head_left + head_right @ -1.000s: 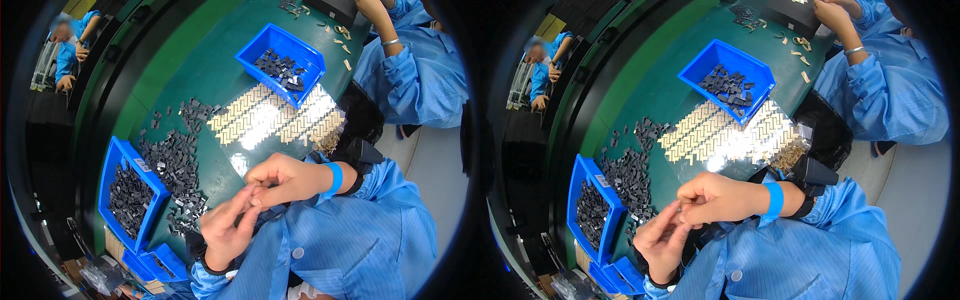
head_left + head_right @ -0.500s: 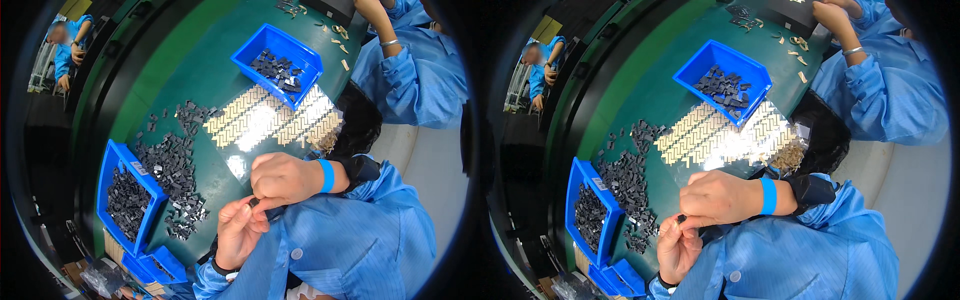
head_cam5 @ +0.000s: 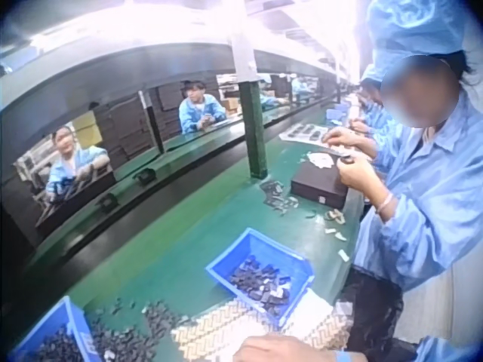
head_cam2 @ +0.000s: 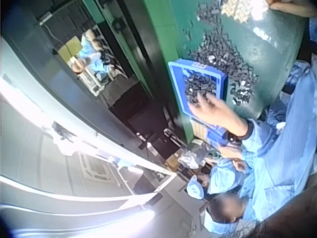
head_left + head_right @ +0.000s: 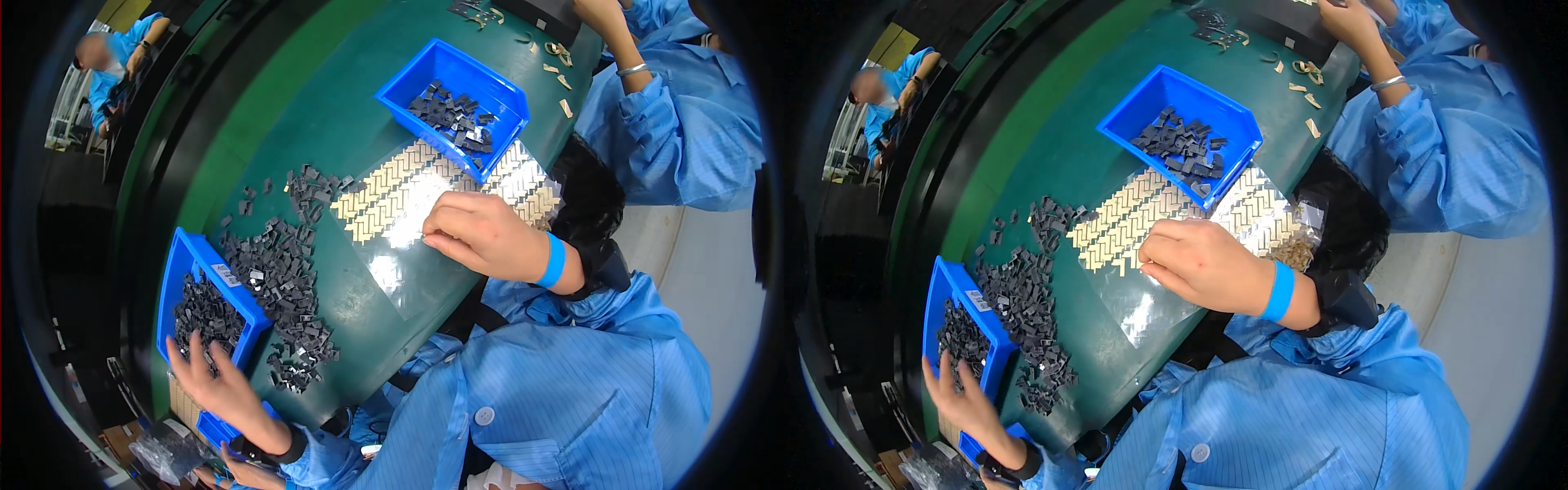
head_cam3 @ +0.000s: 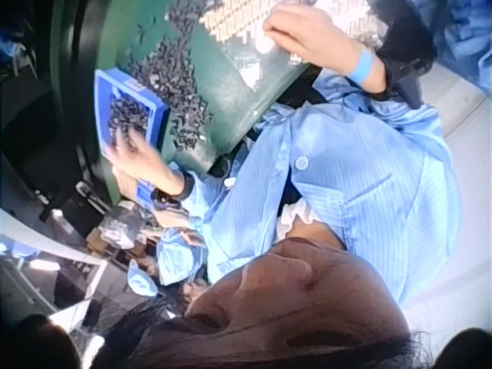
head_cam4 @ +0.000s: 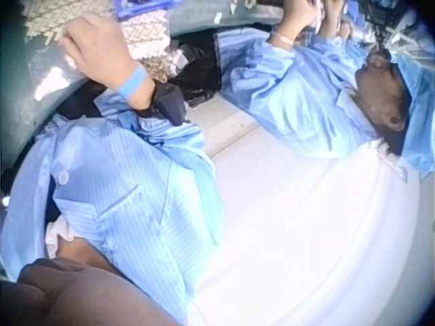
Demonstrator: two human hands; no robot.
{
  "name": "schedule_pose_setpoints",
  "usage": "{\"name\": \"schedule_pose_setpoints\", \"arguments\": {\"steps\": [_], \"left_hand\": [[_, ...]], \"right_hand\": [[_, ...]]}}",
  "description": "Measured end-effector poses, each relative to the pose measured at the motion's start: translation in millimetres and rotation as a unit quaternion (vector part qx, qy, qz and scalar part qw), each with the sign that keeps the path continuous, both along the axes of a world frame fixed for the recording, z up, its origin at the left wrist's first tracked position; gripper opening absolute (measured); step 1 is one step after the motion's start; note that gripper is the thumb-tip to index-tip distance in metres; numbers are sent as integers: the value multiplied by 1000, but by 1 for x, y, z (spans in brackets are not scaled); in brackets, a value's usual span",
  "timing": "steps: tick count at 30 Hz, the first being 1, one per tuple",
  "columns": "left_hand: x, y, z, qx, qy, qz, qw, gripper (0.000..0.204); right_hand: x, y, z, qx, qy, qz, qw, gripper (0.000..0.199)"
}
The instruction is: Manually assembling small black plastic components by hand on a factory line.
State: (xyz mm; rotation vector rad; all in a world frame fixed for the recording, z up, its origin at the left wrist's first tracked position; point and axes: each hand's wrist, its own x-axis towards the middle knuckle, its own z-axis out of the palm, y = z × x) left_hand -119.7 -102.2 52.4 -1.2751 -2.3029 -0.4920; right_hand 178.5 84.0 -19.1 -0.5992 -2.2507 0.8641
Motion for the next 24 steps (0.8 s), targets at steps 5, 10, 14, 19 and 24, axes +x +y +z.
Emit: {"name": "schedule_pose_setpoints", "arguments": {"steps": [5, 10, 14, 19, 24], "left_hand": [[98, 73, -20, -143, -81, -309, 937, 48], [122, 112, -69, -205, -112, -390, 891, 58], [113, 115, -78, -198, -129, -415, 879, 56], [114, 123, -81, -162, -125, -413, 887, 47], [117, 124, -81, -149, -123, -410, 891, 43]], "right_hand": [[-10, 3, -14, 33, -42, 8, 999, 22], [-13, 5, -23, 28, -60, 11, 998, 33], [-16, 8, -26, 38, -23, 10, 999, 36], [-16, 12, -24, 34, -45, 14, 998, 34], [-17, 14, -21, 53, -39, 15, 998, 25]]}}
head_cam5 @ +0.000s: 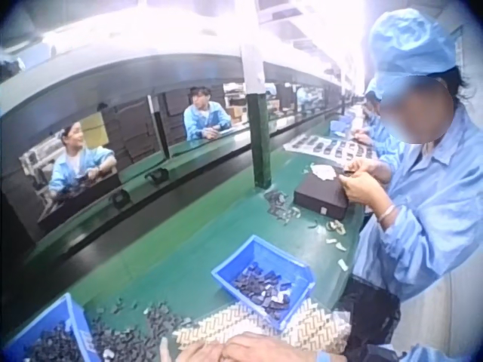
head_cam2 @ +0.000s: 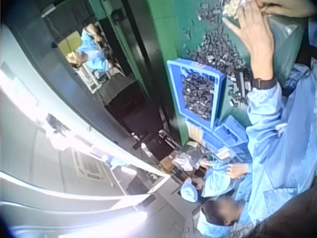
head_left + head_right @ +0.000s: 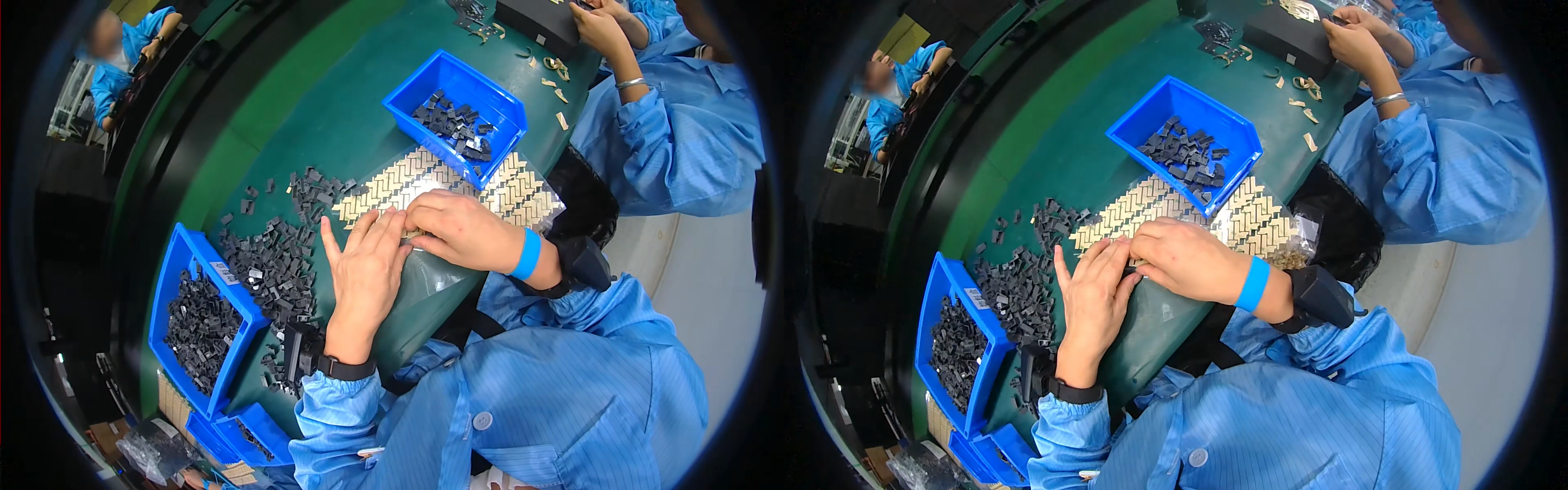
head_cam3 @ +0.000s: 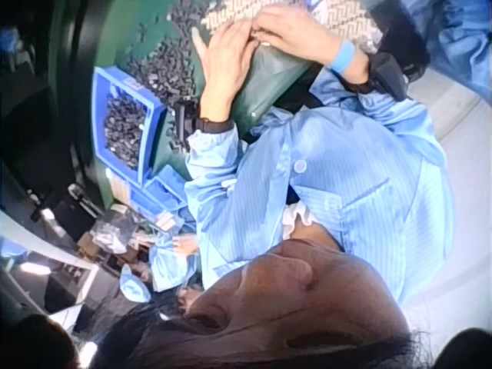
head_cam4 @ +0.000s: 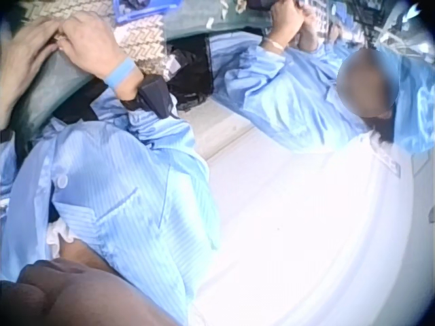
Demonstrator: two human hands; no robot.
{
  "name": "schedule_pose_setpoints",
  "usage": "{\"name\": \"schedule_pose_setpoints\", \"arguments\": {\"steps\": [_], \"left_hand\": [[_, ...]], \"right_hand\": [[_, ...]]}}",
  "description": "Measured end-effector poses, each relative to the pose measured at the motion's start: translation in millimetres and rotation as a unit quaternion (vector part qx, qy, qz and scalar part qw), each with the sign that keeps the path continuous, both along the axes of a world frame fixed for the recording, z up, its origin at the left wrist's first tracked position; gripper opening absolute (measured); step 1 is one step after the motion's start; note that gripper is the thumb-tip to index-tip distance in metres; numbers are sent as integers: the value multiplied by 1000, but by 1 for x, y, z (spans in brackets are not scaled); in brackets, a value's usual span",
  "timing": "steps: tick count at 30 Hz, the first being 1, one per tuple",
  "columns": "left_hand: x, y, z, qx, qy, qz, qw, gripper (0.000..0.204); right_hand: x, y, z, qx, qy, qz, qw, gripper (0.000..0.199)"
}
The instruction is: Manually assembling small black plastic components by hand on a factory line.
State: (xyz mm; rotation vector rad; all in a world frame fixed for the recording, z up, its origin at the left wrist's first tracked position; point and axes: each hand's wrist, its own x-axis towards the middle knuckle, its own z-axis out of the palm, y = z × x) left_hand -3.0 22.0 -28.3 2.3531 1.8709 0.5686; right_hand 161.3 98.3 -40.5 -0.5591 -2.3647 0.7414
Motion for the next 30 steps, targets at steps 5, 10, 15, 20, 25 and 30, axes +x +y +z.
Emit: {"name": "schedule_pose_setpoints", "arguments": {"steps": [5, 10, 15, 20, 25, 30], "left_hand": [[3, 0, 5, -36, -41, 19, 998, 49], [1, -14, 16, -68, -94, 43, 992, 57], [3, -59, 33, -82, -413, 70, 904, 40], [11, -113, 50, -320, -800, -7, 507, 25], [19, -149, 40, -262, -830, 11, 493, 18], [36, -167, 39, -131, -748, 97, 644, 13]], "right_hand": [[-3, -7, -8, 13, 6, -53, 998, 15], [2, -16, 4, -42, 120, -93, 987, 10], [10, -44, 25, 70, 181, -8, 981, 14], [18, -76, 46, 130, 231, 165, 950, 17], [15, -87, 47, 126, 211, 248, 937, 20], [15, -106, 54, 60, 234, 196, 950, 22]]}}
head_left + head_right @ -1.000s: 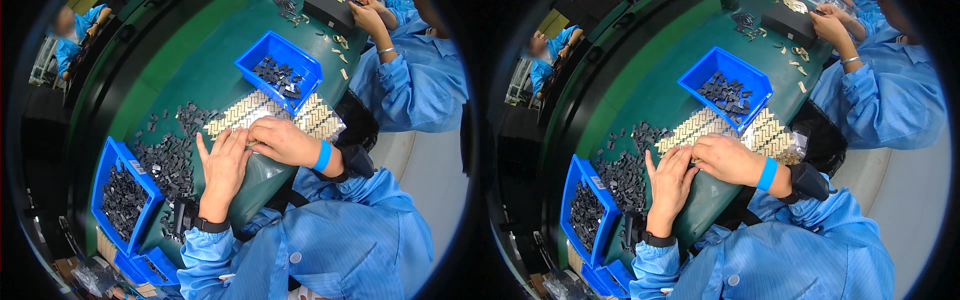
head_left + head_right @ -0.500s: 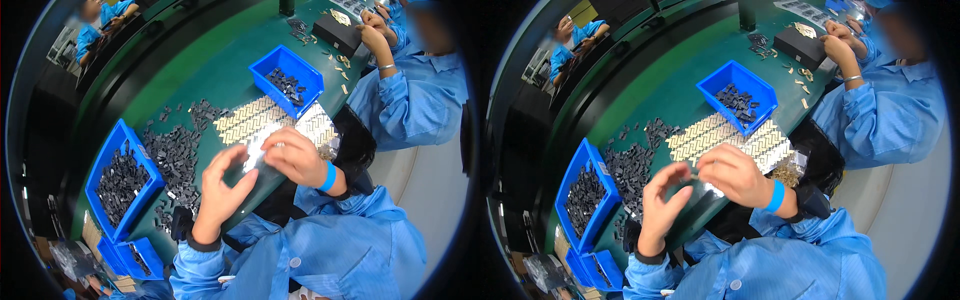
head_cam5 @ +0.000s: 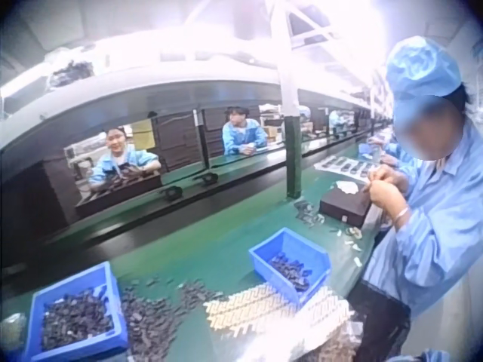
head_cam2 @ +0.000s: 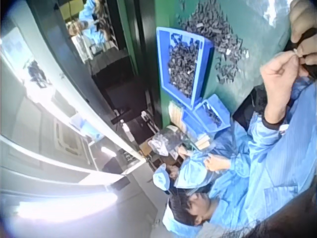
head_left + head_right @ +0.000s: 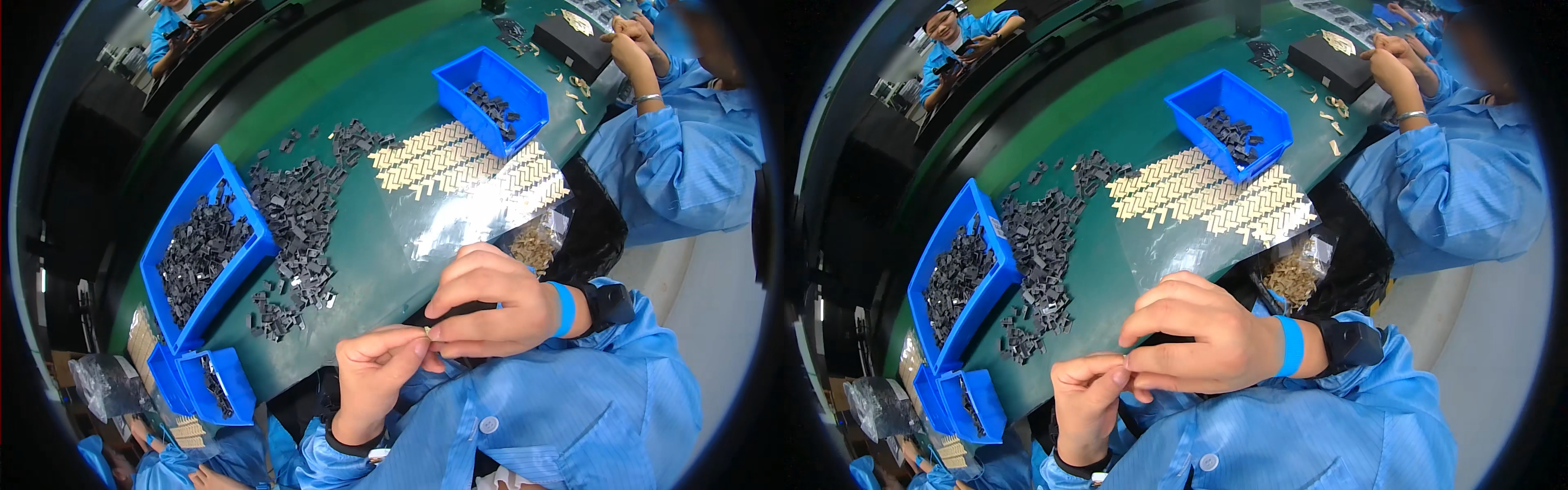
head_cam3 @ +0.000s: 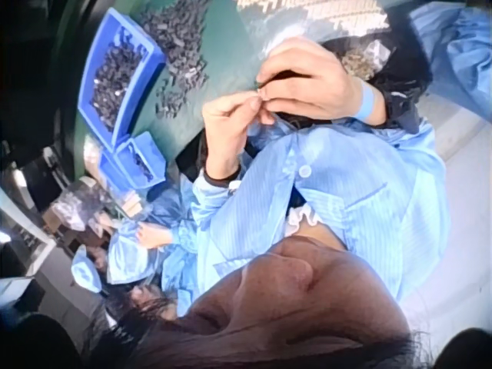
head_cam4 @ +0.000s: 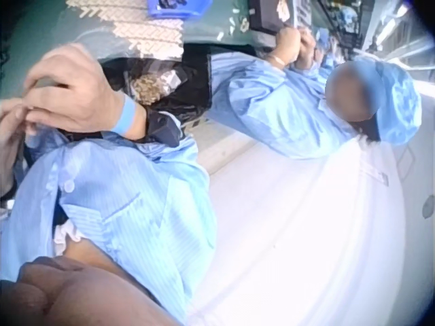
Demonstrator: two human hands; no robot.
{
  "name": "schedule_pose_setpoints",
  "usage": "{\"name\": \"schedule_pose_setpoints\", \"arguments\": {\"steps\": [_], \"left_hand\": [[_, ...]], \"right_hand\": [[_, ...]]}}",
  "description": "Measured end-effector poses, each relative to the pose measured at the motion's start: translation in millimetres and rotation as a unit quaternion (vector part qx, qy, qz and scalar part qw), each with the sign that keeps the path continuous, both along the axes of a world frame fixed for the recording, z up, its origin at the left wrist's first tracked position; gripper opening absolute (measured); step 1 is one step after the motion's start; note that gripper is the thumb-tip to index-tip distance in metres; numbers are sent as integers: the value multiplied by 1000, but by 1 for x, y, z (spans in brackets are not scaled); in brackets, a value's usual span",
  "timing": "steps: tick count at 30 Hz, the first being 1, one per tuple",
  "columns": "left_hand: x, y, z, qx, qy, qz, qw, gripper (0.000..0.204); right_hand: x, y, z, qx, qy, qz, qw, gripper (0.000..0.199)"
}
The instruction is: Manually assembling small black plastic components by hand on a factory line.
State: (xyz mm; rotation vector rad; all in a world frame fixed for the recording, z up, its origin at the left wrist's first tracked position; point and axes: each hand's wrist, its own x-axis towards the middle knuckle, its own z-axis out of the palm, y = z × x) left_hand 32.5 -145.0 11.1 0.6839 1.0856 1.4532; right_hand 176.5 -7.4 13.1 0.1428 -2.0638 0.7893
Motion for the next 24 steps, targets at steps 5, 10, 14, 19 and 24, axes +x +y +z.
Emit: {"name": "schedule_pose_setpoints", "arguments": {"steps": [5, 10, 14, 19, 24], "left_hand": [[15, -3, 3, 12, 138, 52, 989, 13], [25, -3, -3, 81, 399, 64, 911, 10], [30, 0, -8, 134, 472, 40, 871, 10], [35, -4, -6, 77, 303, 72, 947, 14], [47, -1, 1, 47, 313, 83, 945, 16]], "right_hand": [[3, -10, -5, 10, -64, -46, 997, 15], [16, -11, -8, -91, -129, -2, 988, 10], [27, -12, -12, -302, -169, 74, 935, 7], [42, -6, -10, -489, -103, 0, 866, 8], [38, -25, -6, -80, -58, -130, 987, 17]]}}
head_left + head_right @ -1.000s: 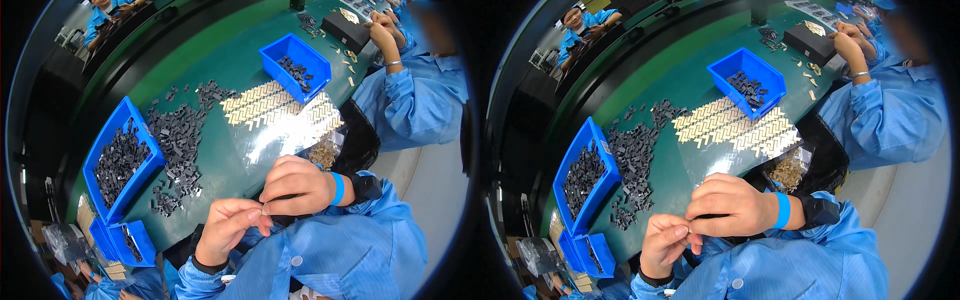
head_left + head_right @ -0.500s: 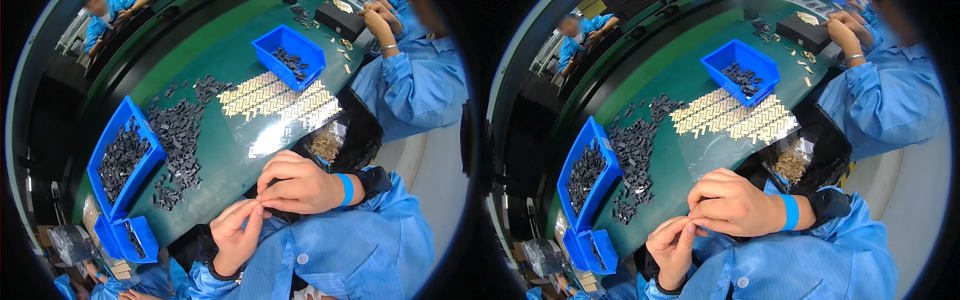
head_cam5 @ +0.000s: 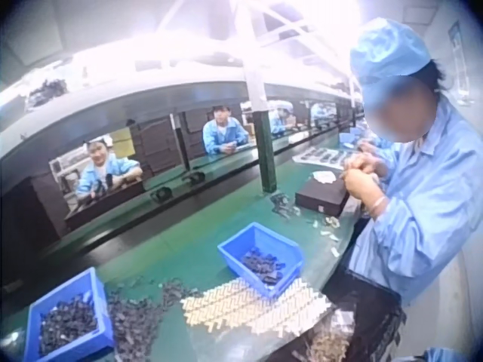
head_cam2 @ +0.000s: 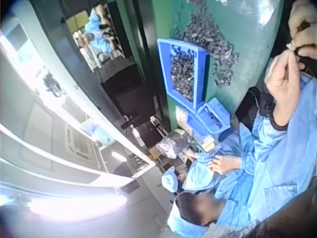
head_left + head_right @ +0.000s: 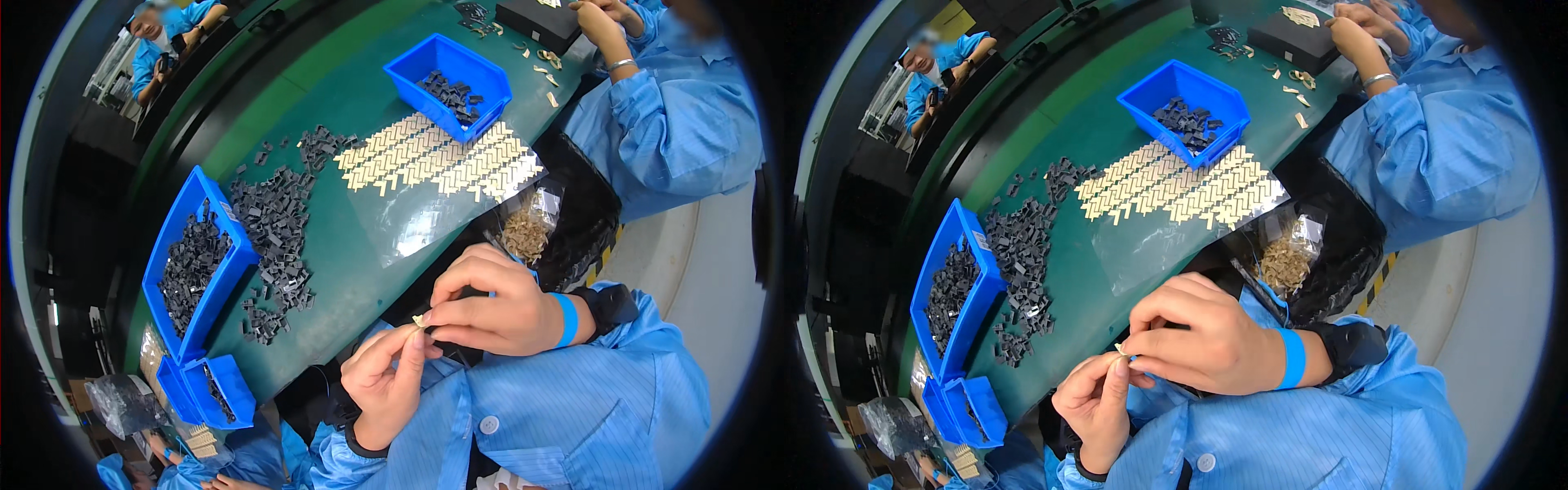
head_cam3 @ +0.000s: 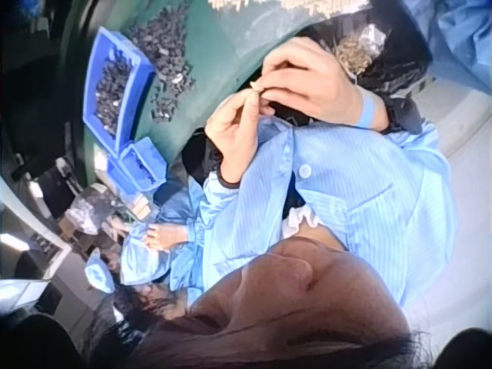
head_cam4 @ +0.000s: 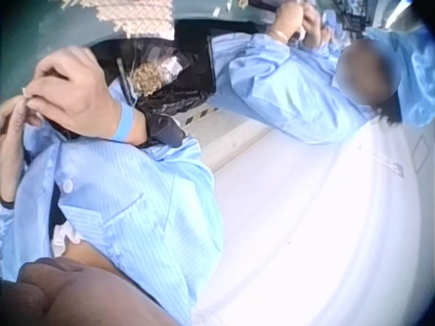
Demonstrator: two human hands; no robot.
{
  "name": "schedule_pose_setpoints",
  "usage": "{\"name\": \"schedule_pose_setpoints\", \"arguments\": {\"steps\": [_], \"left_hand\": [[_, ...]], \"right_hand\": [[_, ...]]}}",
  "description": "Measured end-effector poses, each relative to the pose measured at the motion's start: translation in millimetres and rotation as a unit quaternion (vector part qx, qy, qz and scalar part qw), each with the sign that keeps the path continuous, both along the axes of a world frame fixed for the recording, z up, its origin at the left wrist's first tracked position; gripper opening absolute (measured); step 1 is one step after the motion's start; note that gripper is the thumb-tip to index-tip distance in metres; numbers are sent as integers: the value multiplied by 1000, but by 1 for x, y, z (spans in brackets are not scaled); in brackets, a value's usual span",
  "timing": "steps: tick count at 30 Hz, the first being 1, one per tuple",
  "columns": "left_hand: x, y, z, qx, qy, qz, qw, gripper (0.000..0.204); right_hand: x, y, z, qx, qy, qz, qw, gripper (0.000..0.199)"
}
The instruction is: Manually assembling small black plastic components by hand on a factory line.
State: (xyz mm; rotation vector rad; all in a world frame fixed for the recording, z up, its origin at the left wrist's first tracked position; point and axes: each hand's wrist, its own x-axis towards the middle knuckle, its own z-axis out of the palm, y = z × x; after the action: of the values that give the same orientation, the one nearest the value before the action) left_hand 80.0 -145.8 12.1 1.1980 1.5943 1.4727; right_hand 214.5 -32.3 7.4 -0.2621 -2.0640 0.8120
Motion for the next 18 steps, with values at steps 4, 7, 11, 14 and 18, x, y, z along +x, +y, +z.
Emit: {"name": "schedule_pose_setpoints", "arguments": {"steps": [4, 7, 11, 14, 18], "left_hand": [[-2, -2, -1, 13, 49, -2, 999, 10], [-5, -4, -2, 45, 131, -8, 990, 9], [-11, -1, 2, 47, 160, -39, 985, 9], [-19, -4, -1, 13, 46, -49, 998, 8], [-23, 3, -8, 8, -172, -15, 985, 15]], "right_hand": [[-3, 0, -1, 50, -20, -7, 999, 14], [-5, 2, -1, 57, -42, 17, 997, 13], [-8, 10, -4, 0, -59, 90, 994, 11], [4, 31, -3, -109, -62, 43, 991, 11], [81, 60, 1, 22, -413, -135, 900, 10]]}}
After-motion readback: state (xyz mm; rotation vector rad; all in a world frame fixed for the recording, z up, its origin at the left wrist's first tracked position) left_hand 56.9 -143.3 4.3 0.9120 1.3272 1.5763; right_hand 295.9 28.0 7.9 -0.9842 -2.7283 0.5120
